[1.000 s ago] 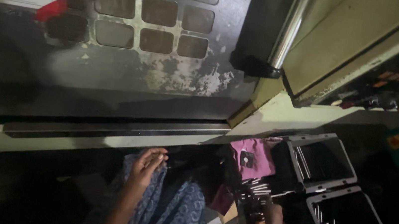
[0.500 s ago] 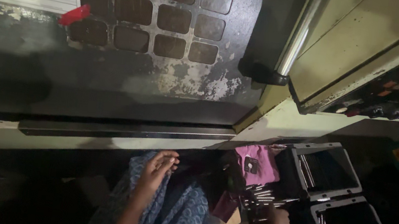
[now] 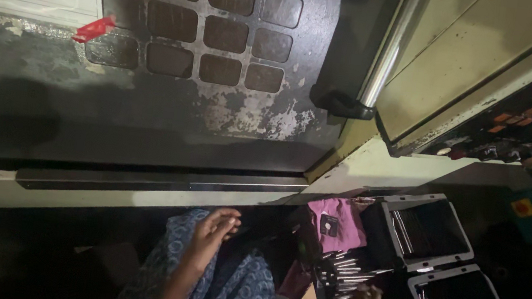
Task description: The person sits on the floor and repeatedly cleans cylindrical metal rods by wiping them with a cloth. They pick up rods from a nearby container, wipe each one, and place them back into the container. The person also opens and closes a machine door during the process.
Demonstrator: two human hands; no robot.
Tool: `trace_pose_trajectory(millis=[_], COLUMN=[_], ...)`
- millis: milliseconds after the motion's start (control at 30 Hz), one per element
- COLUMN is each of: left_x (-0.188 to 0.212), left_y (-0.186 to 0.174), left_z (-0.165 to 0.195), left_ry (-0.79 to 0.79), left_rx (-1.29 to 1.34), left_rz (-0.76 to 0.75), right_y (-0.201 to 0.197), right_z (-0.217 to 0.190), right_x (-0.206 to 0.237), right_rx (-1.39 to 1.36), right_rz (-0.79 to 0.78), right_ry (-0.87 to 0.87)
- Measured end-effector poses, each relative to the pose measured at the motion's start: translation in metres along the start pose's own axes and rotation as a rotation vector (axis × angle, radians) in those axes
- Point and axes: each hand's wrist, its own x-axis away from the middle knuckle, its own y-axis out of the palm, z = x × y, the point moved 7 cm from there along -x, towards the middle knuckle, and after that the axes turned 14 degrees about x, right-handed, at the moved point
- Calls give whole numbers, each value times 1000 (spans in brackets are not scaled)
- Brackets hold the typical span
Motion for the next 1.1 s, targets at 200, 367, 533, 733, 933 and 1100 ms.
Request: trace_pose_trajectory(millis=[200,367,533,733,933,1100], left_x=[22,50,66,66,55,52], left_y=[59,82,77,80,69,59], left_z=[37,101,139,149,133,140], left_ry=[99,189,178,308,171,298], left_rx=[-154,-140,-9,33,409,337], left_rz=[-201,-233,-128,-148,-101,59], right_y=[105,291,350,363,366,376], right_z=[33,7,-1,-21,-15,-22], right_x=[5,40,70,111,132,127], right_rx=[-135,-753,-570,-179,-239,-471], right_rz=[285,-633,-484,-456,-462,-592], right_ry=[168,405,352,-15,189,313])
